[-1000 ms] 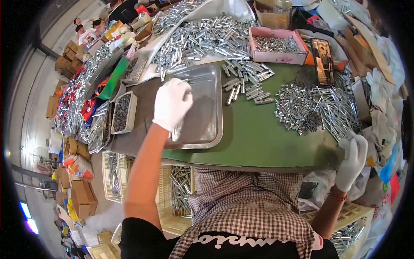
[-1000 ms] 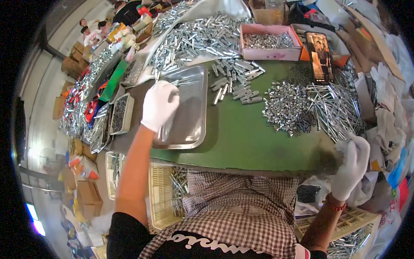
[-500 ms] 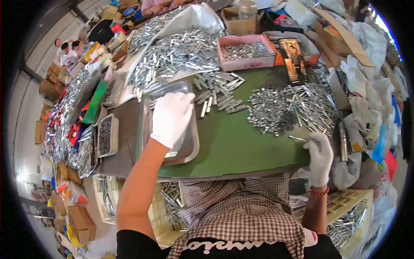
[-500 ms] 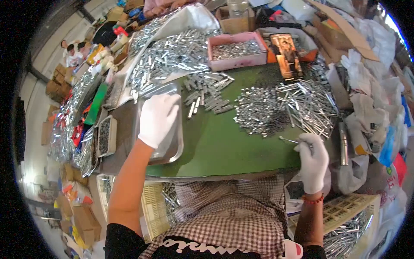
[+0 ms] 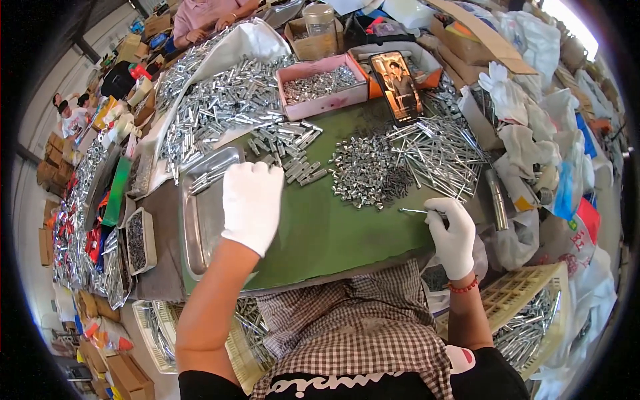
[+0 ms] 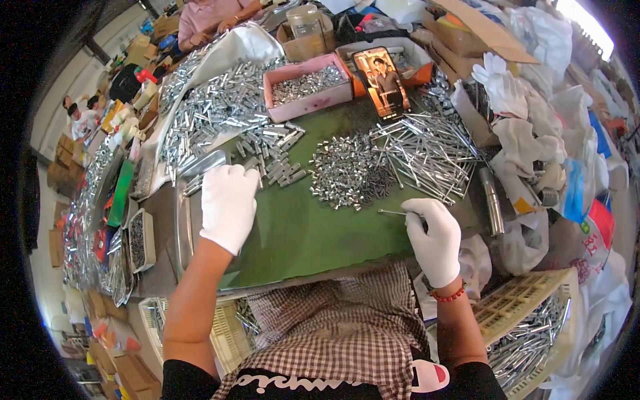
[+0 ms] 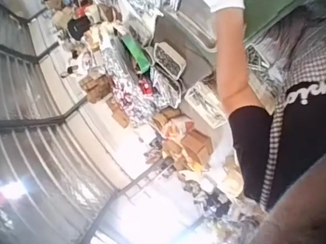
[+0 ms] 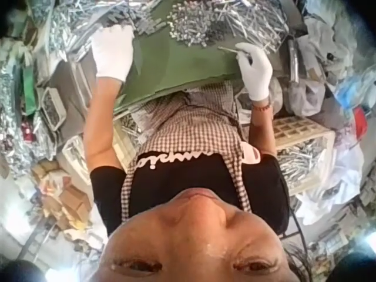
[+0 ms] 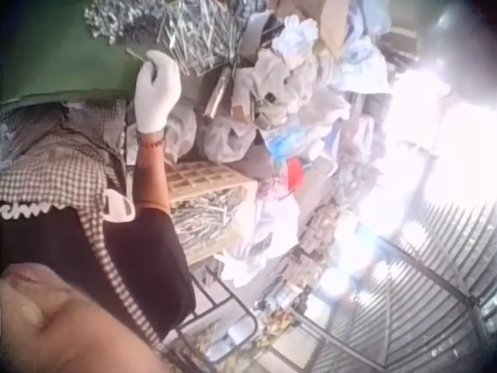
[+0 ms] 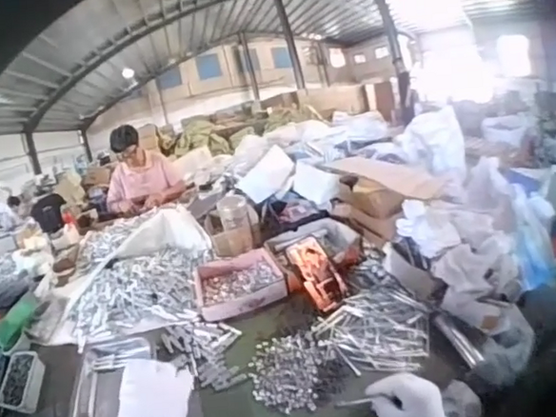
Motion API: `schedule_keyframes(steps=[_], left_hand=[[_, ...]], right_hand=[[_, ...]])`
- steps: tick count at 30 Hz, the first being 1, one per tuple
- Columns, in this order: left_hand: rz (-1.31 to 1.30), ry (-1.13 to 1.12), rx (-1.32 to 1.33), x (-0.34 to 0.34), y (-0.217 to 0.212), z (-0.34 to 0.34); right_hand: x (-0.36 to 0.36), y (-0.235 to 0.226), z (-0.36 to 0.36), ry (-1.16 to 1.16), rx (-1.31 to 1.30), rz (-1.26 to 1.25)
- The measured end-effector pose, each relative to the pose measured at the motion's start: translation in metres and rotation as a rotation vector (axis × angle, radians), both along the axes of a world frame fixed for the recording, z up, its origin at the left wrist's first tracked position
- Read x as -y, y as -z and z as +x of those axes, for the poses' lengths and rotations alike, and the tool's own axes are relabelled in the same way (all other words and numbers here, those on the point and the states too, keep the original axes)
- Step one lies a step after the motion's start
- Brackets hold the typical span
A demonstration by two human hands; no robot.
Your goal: The recorder is assembling small metal hardware components at a workstation in a warehouse-like manufacturing environment.
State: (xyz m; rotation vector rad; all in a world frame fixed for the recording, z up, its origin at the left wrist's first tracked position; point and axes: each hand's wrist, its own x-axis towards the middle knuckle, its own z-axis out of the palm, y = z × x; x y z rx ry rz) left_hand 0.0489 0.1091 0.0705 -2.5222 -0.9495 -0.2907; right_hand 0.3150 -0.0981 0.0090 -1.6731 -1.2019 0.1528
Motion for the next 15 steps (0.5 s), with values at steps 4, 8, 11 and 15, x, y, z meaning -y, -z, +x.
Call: schedule_keyframes(steps=[4, 8, 11, 15], left_hand=[[-0.212, 0.253, -0.119, 0.05, -0.015, 0.03], [-0.436, 0.521, 0.097, 0.084, 0.011, 0.052], [-0.571, 0.479, 0.218, 0.088, 0.029, 0.057], [-0.643, 0.3, 0.401, 0.096, 0.039, 0.05]], right_hand=[[-0.002, -0.007, -0.002, -0.037, 0.077, 0.002], [-0.004, -0.008, -0.001, -0.191, 0.304, -0.077], [-0.002, -0.016, -0.01, -0.17, 0.44, -0.158], [-0.004, -0.015, -0.015, -0.159, 0.488, -0.165]])
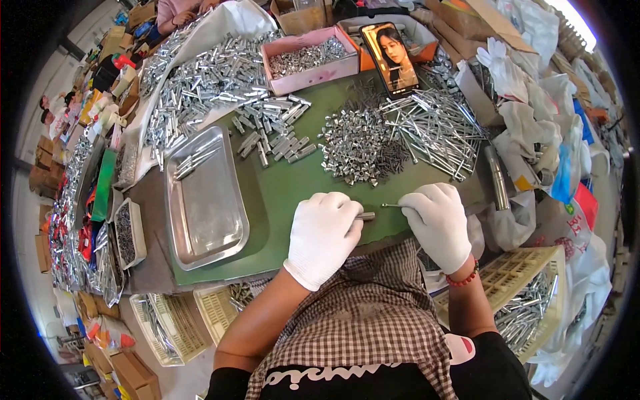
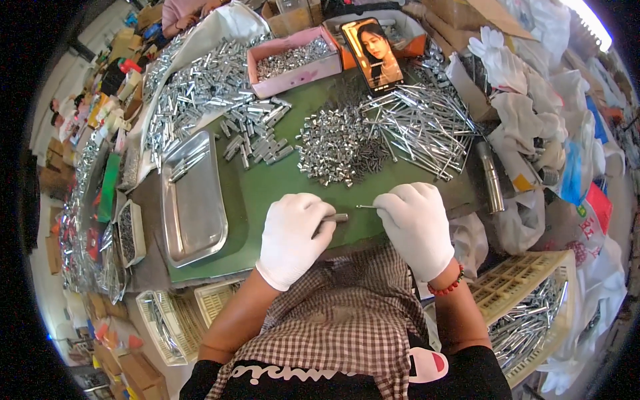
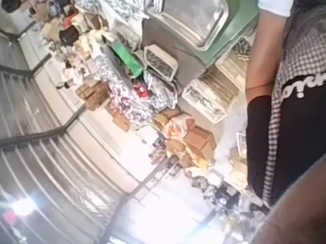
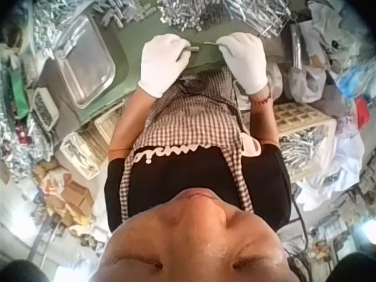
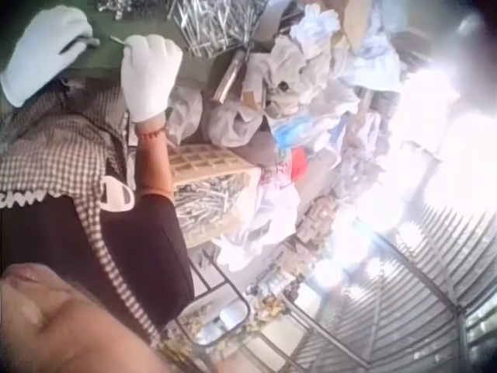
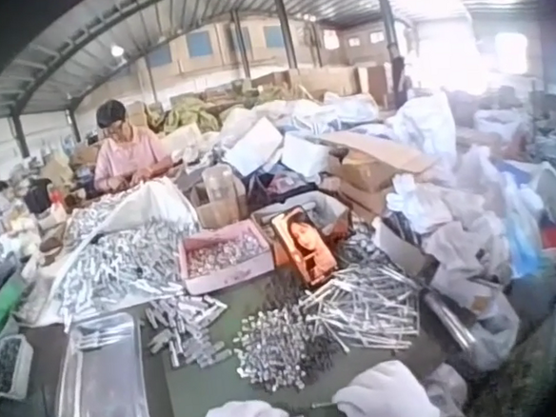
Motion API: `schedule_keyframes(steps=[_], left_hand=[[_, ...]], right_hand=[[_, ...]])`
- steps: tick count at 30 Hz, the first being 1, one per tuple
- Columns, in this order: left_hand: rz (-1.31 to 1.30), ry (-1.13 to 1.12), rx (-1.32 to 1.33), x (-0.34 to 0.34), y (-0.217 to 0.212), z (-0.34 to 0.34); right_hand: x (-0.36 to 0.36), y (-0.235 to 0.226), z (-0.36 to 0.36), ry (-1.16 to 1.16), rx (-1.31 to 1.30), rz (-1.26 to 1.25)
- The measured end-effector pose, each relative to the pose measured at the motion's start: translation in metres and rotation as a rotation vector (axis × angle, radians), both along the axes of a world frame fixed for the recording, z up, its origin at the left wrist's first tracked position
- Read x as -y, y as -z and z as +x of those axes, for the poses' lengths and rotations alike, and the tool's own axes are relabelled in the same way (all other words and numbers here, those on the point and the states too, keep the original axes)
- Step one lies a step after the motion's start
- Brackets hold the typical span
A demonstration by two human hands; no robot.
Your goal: The recorder is assembling small metal hardware components at a workstation in a warehouse-like manufacturing environment.
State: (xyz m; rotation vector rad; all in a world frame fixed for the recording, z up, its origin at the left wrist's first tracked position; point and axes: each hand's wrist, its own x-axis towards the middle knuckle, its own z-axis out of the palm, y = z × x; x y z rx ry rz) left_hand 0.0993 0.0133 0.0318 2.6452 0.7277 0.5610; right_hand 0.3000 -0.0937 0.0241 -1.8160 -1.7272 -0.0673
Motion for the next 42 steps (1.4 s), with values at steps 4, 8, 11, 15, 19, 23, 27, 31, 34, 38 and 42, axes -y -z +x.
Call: schedule_keyframes(steps=[4, 8, 11, 15, 19, 23, 27, 31, 34, 38, 42], left_hand=[[-0.058, -0.101, 0.075, 0.009, 0.007, -0.006], [-0.063, -0.131, 0.123, 0.012, 0.008, -0.006], [-0.038, -0.146, 0.11, 0.014, 0.009, -0.006], [-0.005, -0.132, 0.056, 0.017, 0.012, -0.007], [0.01, -0.146, 0.009, 0.02, 0.011, -0.006], [0.038, -0.144, 0.012, 0.019, 0.011, -0.006], [0.044, -0.137, 0.041, 0.018, 0.013, -0.006], [0.069, -0.132, 0.085, 0.018, 0.016, -0.007], [0.044, -0.129, 0.067, 0.017, 0.016, -0.007], [0.059, -0.131, 0.085, 0.018, 0.016, -0.006], [0.054, -0.127, 0.09, 0.017, 0.017, -0.007]], right_hand=[[-0.002, 0.003, -0.004, -0.025, -0.038, 0.022], [-0.004, 0.003, -0.005, -0.041, -0.015, 0.03], [-0.005, 0.005, -0.006, -0.043, -0.025, 0.03], [-0.007, 0.007, -0.004, -0.07, -0.025, 0.032], [-0.012, 0.008, -0.004, -0.114, 0.007, 0.06], [-0.014, 0.001, -0.004, -0.062, -0.063, 0.026], [-0.026, 0.009, 0.015, 0.086, -0.191, 0.069], [-0.048, 0.006, 0.015, 0.217, -0.251, 0.034], [-0.062, 0.008, 0.02, 0.193, -0.037, 0.099], [-0.067, 0.006, 0.024, 0.14, -0.044, 0.06], [-0.065, 0.001, 0.021, 0.094, -0.01, 0.117]])
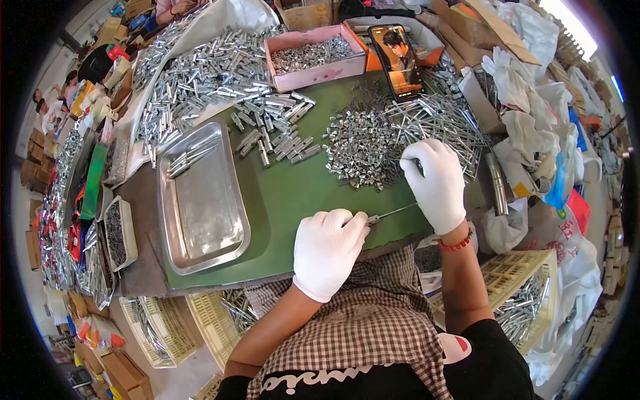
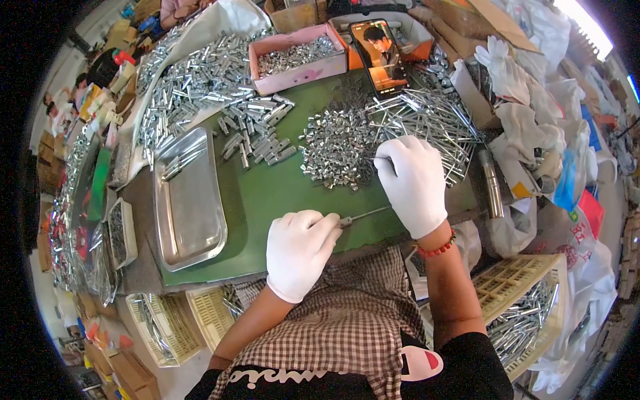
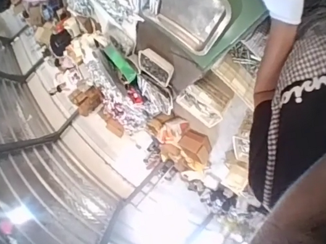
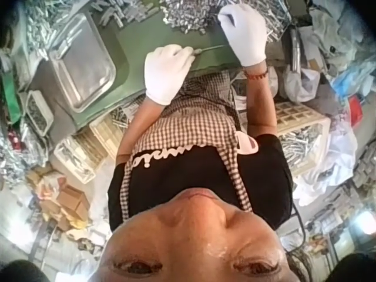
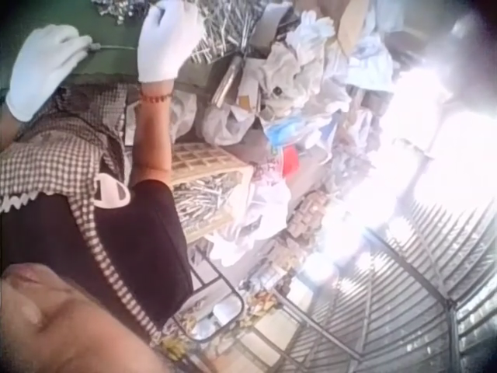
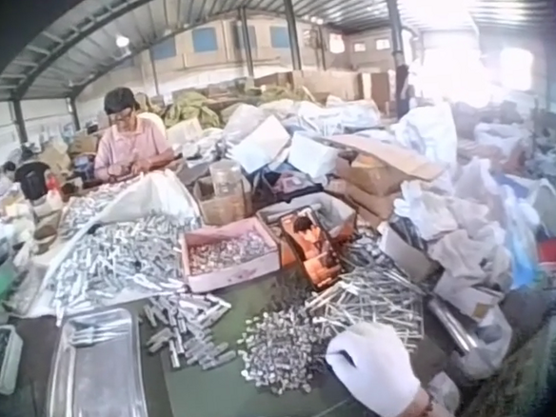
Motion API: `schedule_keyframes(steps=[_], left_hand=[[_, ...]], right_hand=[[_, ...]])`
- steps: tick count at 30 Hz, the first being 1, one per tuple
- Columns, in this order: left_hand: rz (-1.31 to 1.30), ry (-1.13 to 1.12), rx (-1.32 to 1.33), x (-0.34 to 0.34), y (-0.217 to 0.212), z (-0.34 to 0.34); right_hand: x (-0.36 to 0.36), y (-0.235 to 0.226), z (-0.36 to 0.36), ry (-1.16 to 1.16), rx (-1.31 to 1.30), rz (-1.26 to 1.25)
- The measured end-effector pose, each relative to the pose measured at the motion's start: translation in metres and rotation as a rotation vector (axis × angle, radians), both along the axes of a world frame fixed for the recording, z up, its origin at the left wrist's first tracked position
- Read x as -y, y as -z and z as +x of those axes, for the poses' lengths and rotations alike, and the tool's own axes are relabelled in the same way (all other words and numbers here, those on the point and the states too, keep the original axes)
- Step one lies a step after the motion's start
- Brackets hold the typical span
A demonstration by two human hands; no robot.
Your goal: The recorder is assembling small metal hardware components at a workstation in a warehouse-like manufacturing environment.
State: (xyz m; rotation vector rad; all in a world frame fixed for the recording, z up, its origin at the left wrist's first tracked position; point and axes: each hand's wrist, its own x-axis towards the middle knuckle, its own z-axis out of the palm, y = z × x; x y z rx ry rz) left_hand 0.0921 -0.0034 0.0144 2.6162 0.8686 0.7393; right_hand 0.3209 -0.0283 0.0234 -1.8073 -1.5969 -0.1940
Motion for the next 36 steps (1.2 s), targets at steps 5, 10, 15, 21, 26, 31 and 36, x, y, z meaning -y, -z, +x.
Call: schedule_keyframes(steps=[5, 10, 15, 21, 26, 31, 36], left_hand=[[-0.007, 0.007, -0.003, -0.001, -0.001, -0.001], [-0.001, 0.009, 0.009, -0.001, 0.001, 0.0], [-0.001, 0.007, 0.031, 0.0, 0.0, -0.001], [-0.017, 0.003, -0.005, -0.002, -0.001, 0.0], [0.001, 0.002, 0.025, -0.002, -0.001, 0.001], [0.0, 0.008, 0.042, -0.002, 0.0, 0.001], [-0.028, 0.014, 0.014, -0.001, -0.002, 0.0]], right_hand=[[0.007, -0.003, -0.003, -0.042, 0.038, 0.03], [0.015, 0.002, -0.004, 0.034, -0.155, -0.007], [0.014, -0.002, -0.002, 0.057, -0.378, -0.082], [0.023, -0.018, -0.018, -0.262, -0.057, -0.096], [0.03, -0.011, -0.032, -0.397, -0.07, -0.147], [0.028, -0.011, -0.032, -0.437, -0.103, -0.191], [0.024, -0.02, -0.034, -0.499, 0.018, -0.197]])
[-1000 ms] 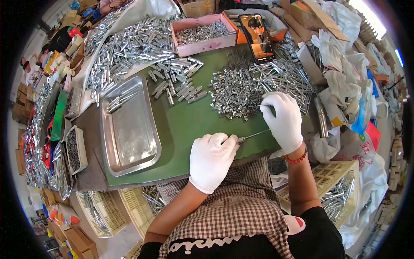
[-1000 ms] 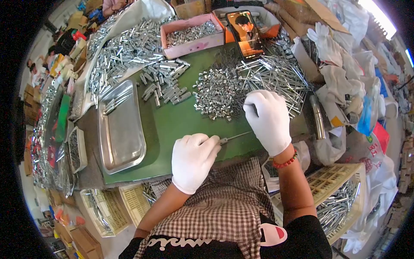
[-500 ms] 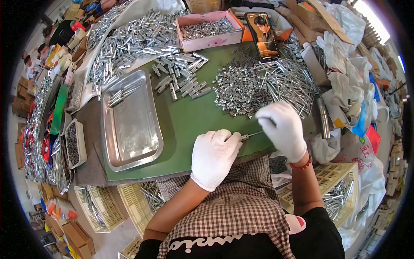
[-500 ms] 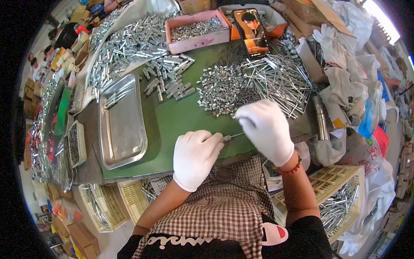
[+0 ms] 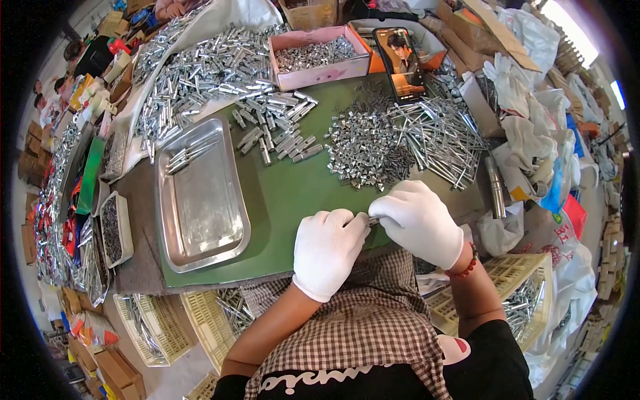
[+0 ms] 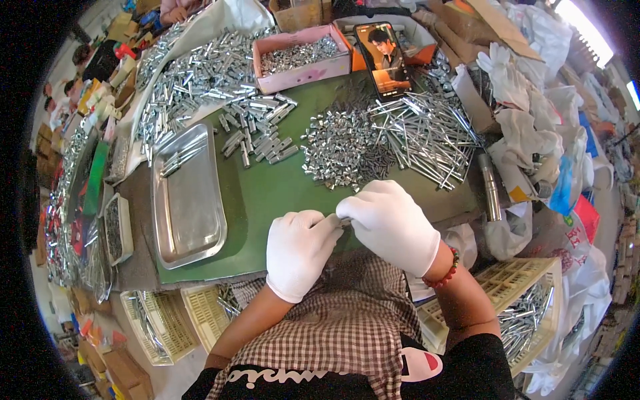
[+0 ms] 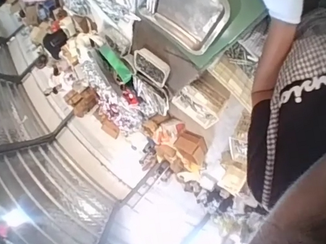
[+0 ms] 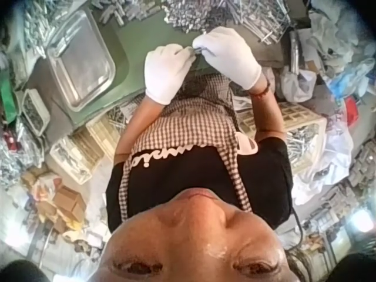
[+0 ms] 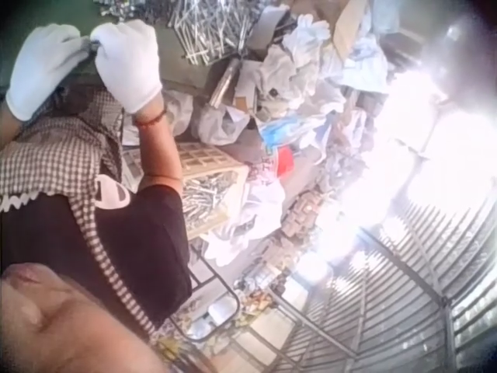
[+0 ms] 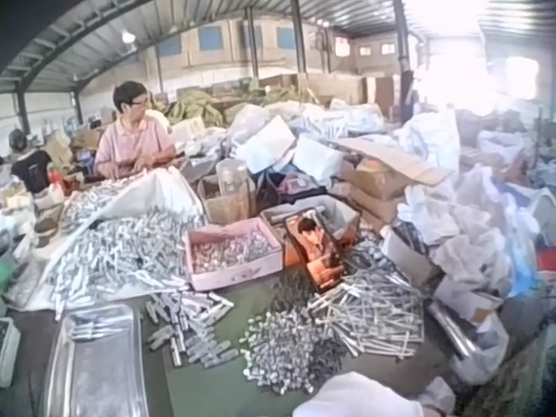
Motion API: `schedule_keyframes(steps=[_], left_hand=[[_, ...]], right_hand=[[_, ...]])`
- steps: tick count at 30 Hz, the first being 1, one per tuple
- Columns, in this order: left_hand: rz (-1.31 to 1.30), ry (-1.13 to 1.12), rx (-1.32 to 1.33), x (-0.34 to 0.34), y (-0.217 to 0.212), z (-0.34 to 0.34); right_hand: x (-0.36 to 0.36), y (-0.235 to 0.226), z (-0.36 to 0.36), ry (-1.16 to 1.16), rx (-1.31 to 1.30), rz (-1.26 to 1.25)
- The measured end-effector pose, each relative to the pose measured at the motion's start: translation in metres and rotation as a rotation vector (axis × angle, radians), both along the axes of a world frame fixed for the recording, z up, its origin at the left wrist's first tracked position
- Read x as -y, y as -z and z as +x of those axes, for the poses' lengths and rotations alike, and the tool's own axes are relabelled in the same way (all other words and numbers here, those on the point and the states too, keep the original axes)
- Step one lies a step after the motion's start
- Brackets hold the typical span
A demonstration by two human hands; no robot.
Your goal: The recorder is assembling small metal hardware components at a workstation in a warehouse-like manufacturing environment.
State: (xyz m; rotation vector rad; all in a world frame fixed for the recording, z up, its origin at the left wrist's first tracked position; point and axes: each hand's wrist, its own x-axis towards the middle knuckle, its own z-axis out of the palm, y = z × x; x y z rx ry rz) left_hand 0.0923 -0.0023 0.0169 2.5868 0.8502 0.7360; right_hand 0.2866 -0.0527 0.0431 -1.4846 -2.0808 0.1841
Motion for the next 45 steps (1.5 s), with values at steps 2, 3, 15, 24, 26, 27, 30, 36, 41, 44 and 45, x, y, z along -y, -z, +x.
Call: schedule_keyframes(steps=[2, 3, 15, 24, 26, 27, 30, 36, 41, 44, 45], left_hand=[[0.007, -0.001, 0.015, 0.0, 0.001, 0.001], [0.023, -0.01, 0.019, 0.0, 0.004, 0.001], [0.041, -0.01, 0.018, 0.0, 0.005, 0.0], [0.038, -0.008, 0.006, 0.002, 0.003, 0.0], [0.046, -0.008, 0.011, 0.003, 0.004, -0.001], [0.047, -0.008, 0.016, 0.002, 0.006, -0.002], [0.059, -0.026, 0.007, 0.003, 0.005, -0.001], [0.067, -0.017, -0.002, 0.001, 0.007, -0.001], [0.049, -0.006, 0.018, 0.002, 0.007, -0.001], [0.029, -0.012, 0.007, 0.002, 0.004, -0.002], [0.024, -0.008, 0.026, 0.003, 0.005, -0.003]], right_hand=[[-0.001, -0.006, -0.004, -0.038, 0.065, 0.023], [-0.001, -0.01, -0.007, -0.066, 0.162, 0.038], [0.018, 0.007, -0.023, 0.08, 0.259, 0.155], [0.083, 0.022, 0.119, 1.089, 0.436, 0.003], [0.088, 0.031, 0.131, 1.073, 0.344, -0.034], [0.088, 0.033, 0.124, 1.026, 0.173, 0.081], [0.079, 0.018, 0.074, 0.817, -0.055, 0.096], [0.071, -0.005, -0.027, 0.505, 0.053, -0.161], [0.07, 0.001, -0.03, 0.546, 0.026, -0.121], [0.068, 0.0, -0.031, 0.518, 0.088, -0.228], [0.067, 0.0, -0.03, 0.502, 0.135, -0.227]])
